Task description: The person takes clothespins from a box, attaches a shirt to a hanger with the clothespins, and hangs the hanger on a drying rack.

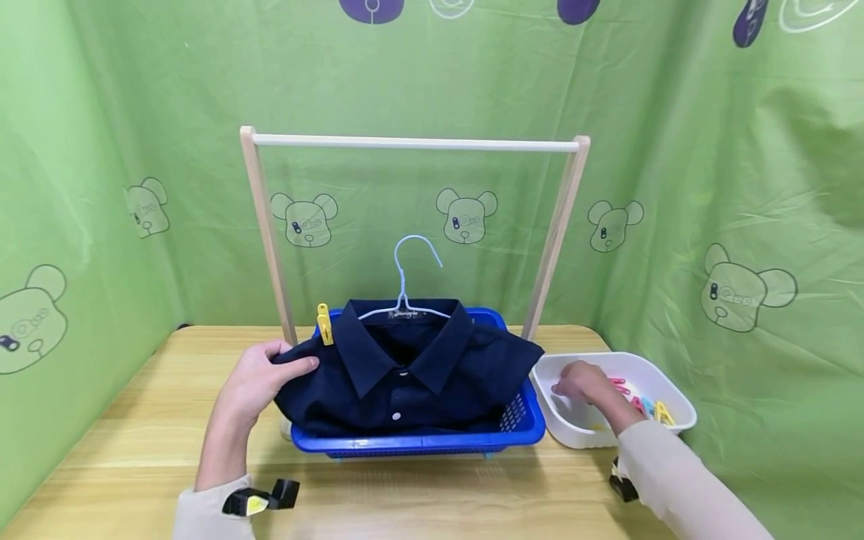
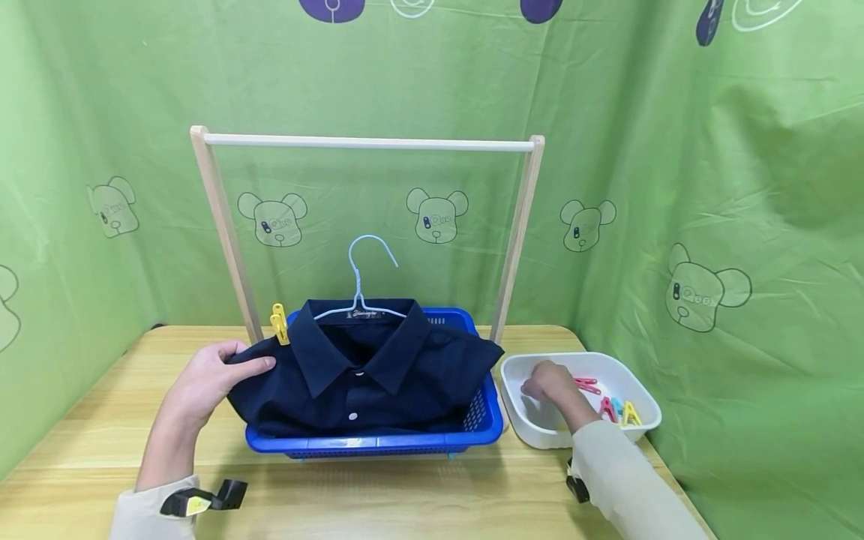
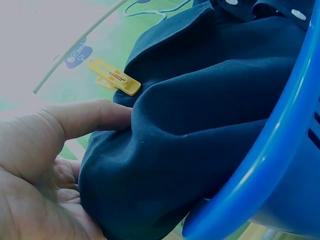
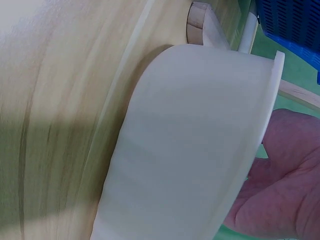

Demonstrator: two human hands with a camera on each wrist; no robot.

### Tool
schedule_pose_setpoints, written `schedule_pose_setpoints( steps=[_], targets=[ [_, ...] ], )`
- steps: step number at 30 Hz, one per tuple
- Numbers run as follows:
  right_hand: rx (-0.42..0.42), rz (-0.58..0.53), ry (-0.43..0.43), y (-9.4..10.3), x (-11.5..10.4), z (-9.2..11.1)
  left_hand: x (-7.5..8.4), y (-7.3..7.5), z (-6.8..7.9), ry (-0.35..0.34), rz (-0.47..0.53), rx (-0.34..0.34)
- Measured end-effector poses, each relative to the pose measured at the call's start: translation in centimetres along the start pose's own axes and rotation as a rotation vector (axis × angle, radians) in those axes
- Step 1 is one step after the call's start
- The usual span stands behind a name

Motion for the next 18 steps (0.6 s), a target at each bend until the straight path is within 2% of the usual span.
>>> schedule_pose_setpoints(
  steps=[18],
  targets=[
    [-0.039, -0.033, -0.044, -0.21, 0.31, 0.06, -0.03, -0.03, 0.01, 0.0, 0.011, -0.001]
  ],
)
Point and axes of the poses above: each hand's wrist, its own z-axis away from the middle knuckle, its own y-axis out of the back of the hand, x = y × z, the point moved 3 cm from there along -z, towards the middle knuckle, and after that the axes turned 14 degrees about x, right-handed, at the moved point
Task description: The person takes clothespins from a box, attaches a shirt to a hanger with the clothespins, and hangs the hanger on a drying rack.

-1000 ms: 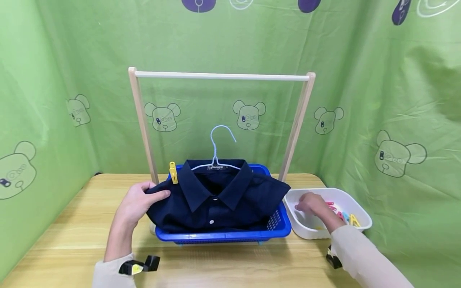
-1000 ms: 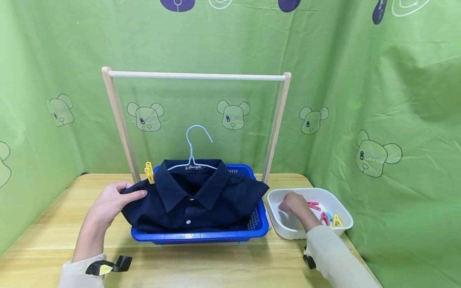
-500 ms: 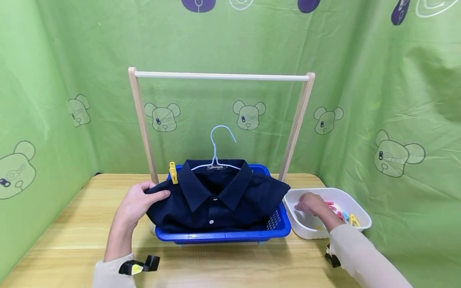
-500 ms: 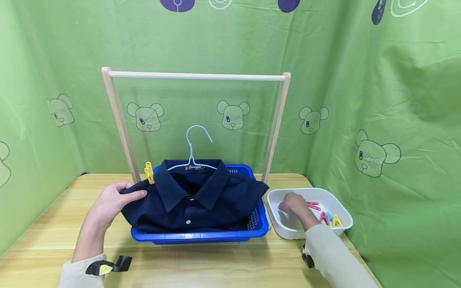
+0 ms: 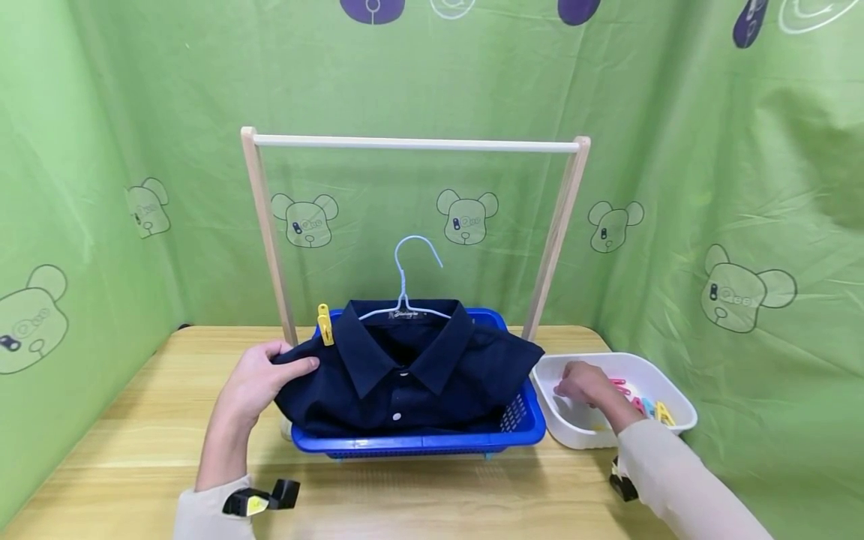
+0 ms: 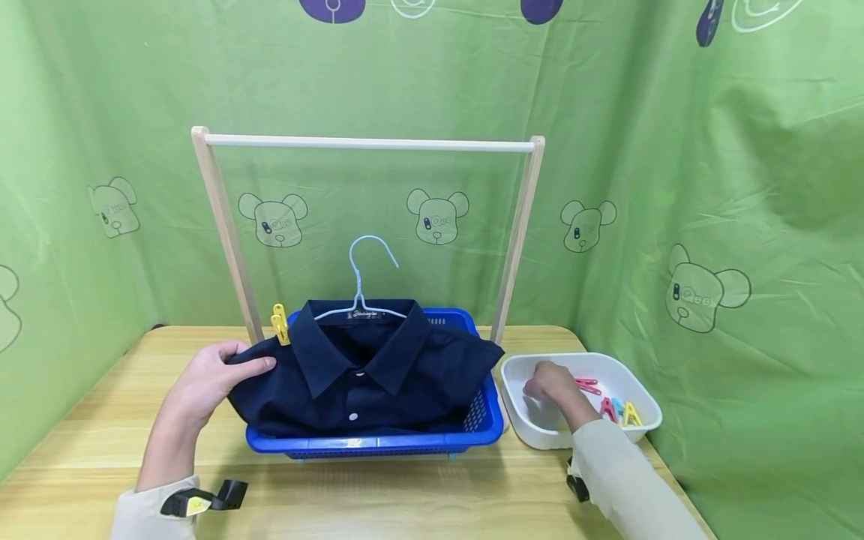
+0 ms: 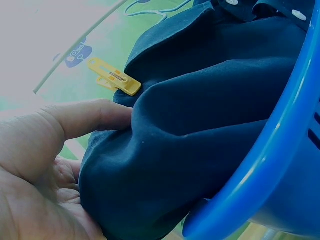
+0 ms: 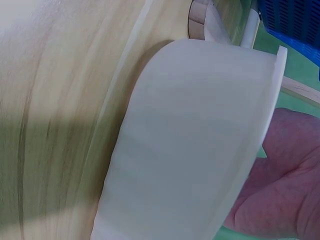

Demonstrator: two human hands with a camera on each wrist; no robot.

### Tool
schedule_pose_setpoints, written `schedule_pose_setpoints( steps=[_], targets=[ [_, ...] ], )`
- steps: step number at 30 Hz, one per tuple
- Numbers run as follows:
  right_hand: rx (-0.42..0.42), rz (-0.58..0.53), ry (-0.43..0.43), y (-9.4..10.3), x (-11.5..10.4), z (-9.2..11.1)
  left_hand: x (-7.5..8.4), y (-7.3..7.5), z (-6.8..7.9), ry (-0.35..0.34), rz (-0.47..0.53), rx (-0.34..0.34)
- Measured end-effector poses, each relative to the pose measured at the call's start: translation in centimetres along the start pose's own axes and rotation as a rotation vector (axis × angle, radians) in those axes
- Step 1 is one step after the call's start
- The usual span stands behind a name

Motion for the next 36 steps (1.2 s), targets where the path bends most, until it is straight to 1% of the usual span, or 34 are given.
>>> schedule_pose_setpoints(
  steps=[14, 22, 29, 31, 36],
  targets=[
    [-0.052, 0.011, -0.005, -0.23, 0.43, 0.23, -0.07, 0.0, -0.08, -0.007, -0.007, -0.001],
    [-0.093, 0.07, 0.021, -0.2, 0.32, 0.17, -0.13, -0.02, -0.14, -0.012, -0.012, 0.006],
    [-0.104, 0.094, 0.008, -0.05, 0.08, 0.07, -0.05, -0.06, -0.13, -0.009, -0.012, 0.006],
    [-0.109, 0.127, 0.029, -0.11, -0.04, 0.05, -0.01, -0.04, -0.12, -0.007, -0.009, 0.008],
    [-0.108, 0.223, 0.112, -0.35, -0.14, 0.06, 0.1, 0.04, -0.04, 0.005, -0.004, 0.009]
  ],
)
Point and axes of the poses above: each hand's wrist, its own z-axis away from the middle knuckle, its own y-axis out of the back of the hand, x = y × z, the point moved 3 cm from there along -z, towards the middle knuckle, and after that the axes turned 14 degrees about x, right-handed, at the moved point
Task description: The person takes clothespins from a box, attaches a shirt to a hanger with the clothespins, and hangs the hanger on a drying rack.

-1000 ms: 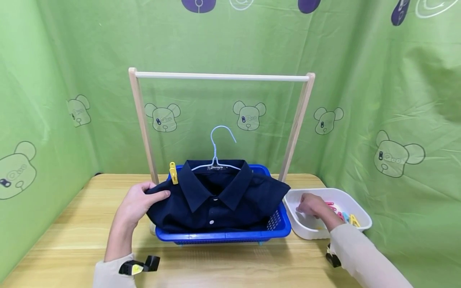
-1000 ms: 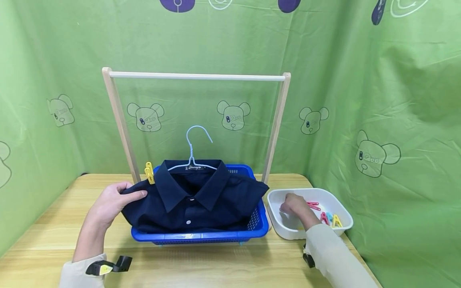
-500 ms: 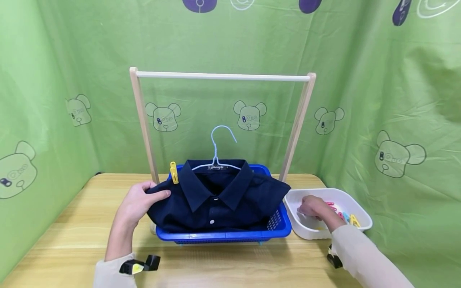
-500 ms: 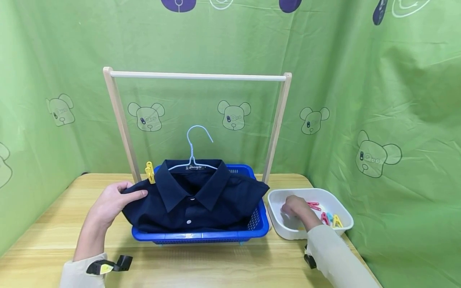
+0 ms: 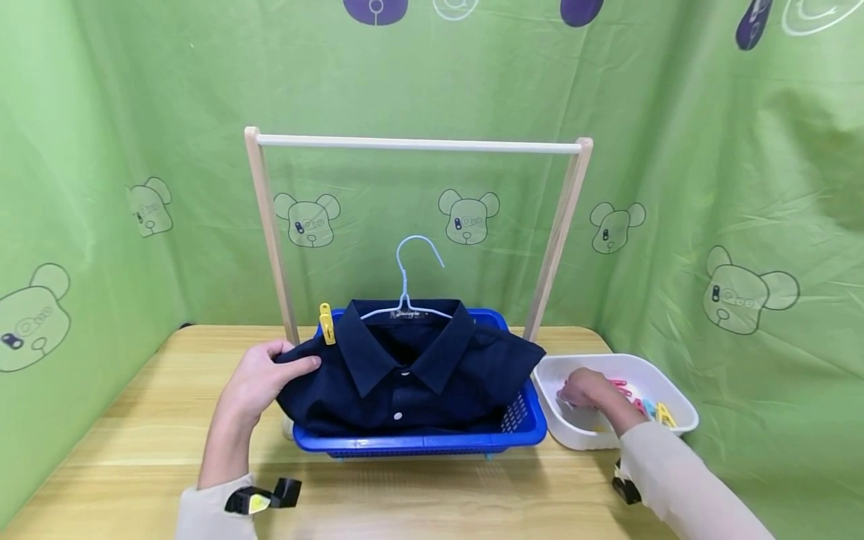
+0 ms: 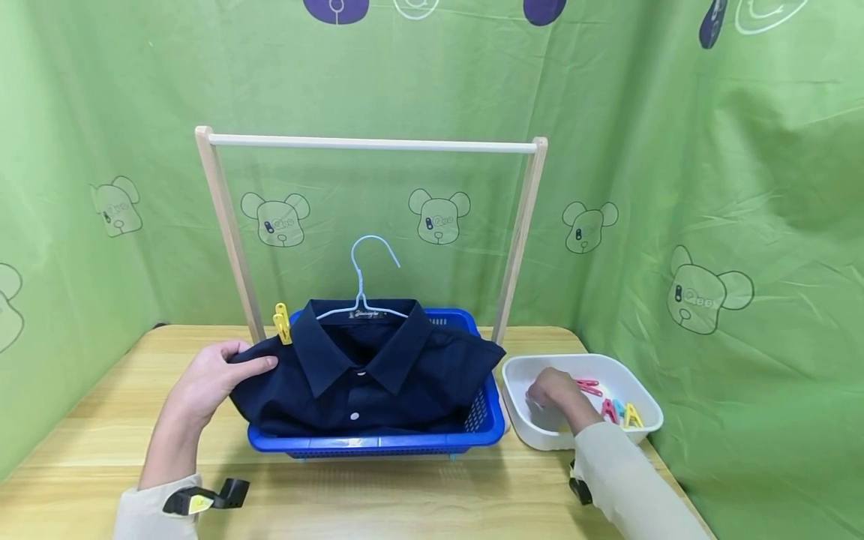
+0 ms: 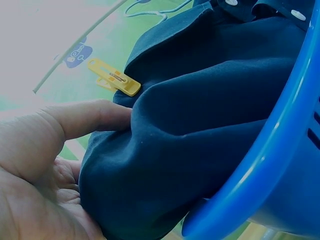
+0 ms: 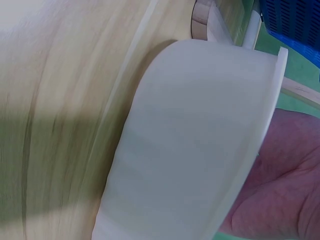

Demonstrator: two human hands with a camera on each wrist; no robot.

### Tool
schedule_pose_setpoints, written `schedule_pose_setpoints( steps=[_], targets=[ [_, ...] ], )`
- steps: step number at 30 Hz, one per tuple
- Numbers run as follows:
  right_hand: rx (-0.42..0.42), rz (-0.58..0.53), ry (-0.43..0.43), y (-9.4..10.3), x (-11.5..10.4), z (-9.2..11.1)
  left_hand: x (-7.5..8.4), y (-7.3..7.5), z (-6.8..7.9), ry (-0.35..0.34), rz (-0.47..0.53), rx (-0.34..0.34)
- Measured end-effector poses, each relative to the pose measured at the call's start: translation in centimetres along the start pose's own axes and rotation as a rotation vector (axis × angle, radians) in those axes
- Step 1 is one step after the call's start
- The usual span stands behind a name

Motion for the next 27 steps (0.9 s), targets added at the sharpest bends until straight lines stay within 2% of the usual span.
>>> schedule_pose_setpoints(
  steps=[7, 10, 20, 27],
  targets=[
    [-0.073, -0.047, -0.078, 0.04, 0.13, -0.11, 0.07, 0.04, 0.06, -0.006, 0.003, 0.001],
    [-0.075, -0.043, -0.075, 0.05, 0.13, -0.05, -0.04, -0.02, 0.09, -0.005, -0.005, 0.005],
    [-0.005, -0.05, -0.097, 0.44, 0.52, 0.33, -0.29, -0.09, 0.02, -0.006, -0.004, 0.004],
    [0.098, -0.109, -0.13, 0.35, 0.94, 0.59, -0.27, -0.06, 0.01, -0.014, -0.001, 0.004]
  ],
)
Point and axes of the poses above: each hand's wrist, its own z-axis away from the middle knuckle, its own y-axis out of the back of the hand, x = y × z, the point moved 3 cm from there along -z, towards the middle knuckle, and after that the axes turned 14 degrees about x, right-handed, at the moved point
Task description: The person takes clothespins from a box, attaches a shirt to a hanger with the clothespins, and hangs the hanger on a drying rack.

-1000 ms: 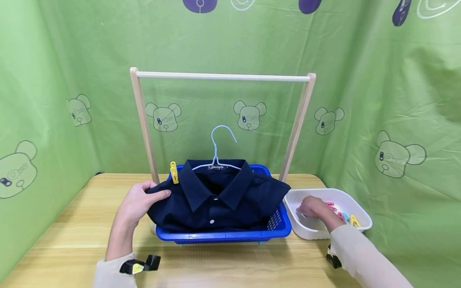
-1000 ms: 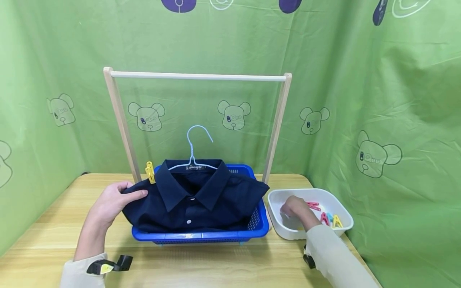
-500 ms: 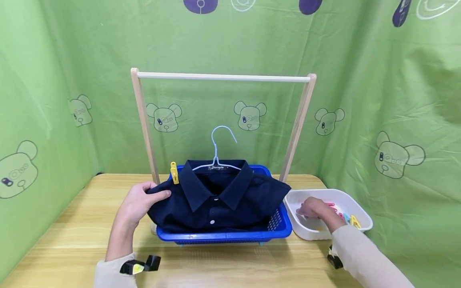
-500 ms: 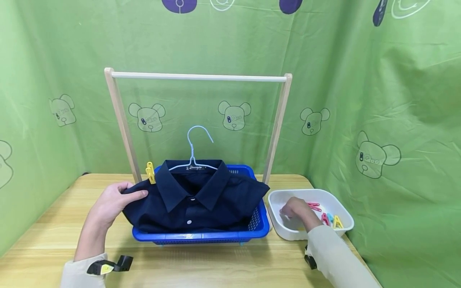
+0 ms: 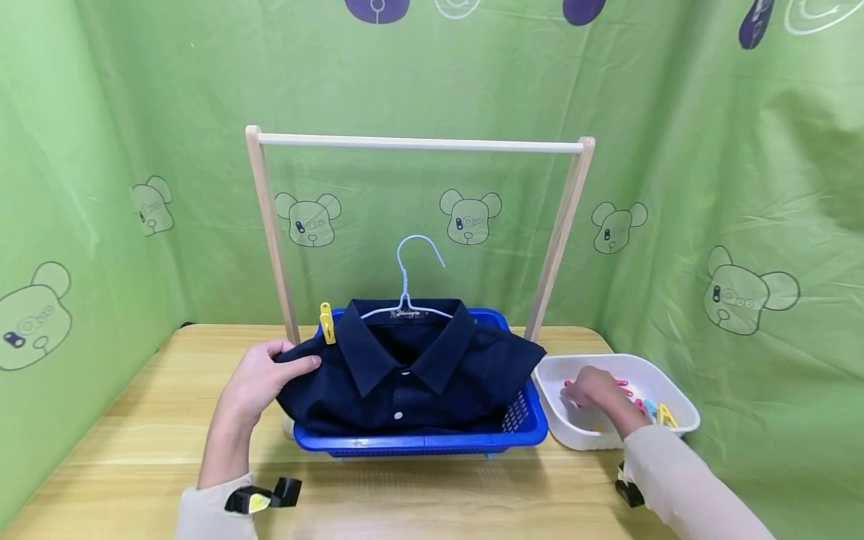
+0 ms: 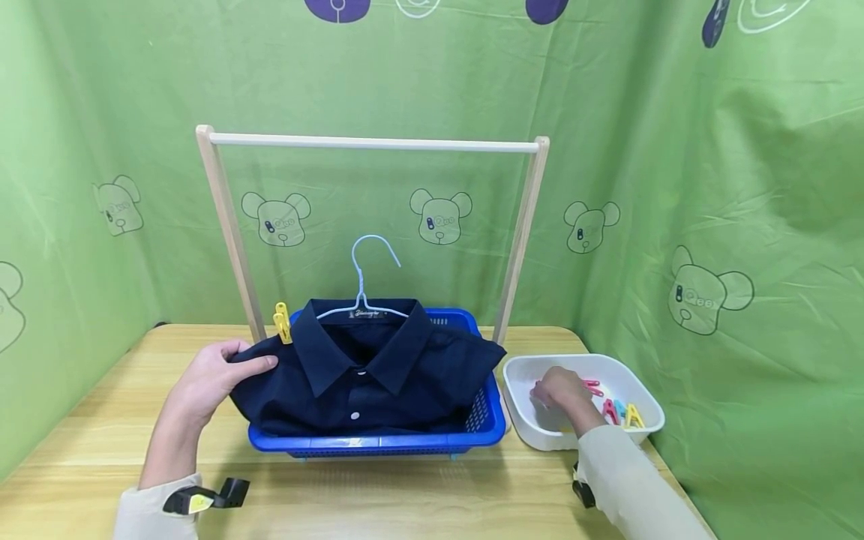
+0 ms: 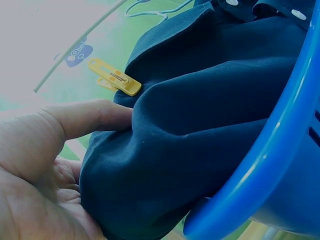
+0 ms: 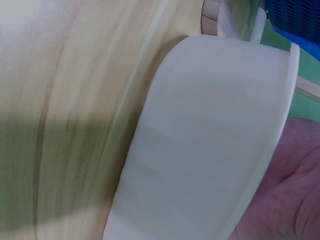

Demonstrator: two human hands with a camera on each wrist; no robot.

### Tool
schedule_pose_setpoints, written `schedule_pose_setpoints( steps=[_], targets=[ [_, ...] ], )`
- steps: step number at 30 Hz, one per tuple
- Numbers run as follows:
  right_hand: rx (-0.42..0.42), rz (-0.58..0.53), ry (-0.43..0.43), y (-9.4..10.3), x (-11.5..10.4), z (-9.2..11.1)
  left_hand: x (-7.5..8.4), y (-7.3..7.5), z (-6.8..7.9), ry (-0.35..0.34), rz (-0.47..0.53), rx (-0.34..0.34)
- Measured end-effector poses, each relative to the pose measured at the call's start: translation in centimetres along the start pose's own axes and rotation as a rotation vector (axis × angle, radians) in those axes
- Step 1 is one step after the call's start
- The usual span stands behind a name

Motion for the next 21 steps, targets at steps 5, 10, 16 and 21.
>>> schedule_pose_setpoints(
  steps=[5, 10, 16, 21],
  targets=[
    [0.024, -0.022, -0.014, -0.2, 0.2, -0.1, 0.0, 0.0, 0.0, -0.001, 0.0, -0.002],
    [0.017, -0.022, -0.064, -0.5, 0.6, -0.5, 0.0, 0.0, 0.0, 0.0, -0.007, -0.002],
    [-0.01, 0.015, -0.056, -0.7, 1.0, -0.5, 0.0, 0.0, -0.1, -0.005, -0.008, -0.001],
    [0.001, 0.011, -0.05, -0.8, 1.2, -0.4, 0.0, 0.0, 0.0, -0.002, -0.008, -0.004]
  ],
)
Point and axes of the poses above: each hand's wrist, its own z-axis away from the middle knuckle, its own y-axis out of the back of the hand, x = y × z, the point moved 3 cm from there along -z, towards the middle knuckle, and after that the axes turned 14 degrees about x, right-handed, at the moved point
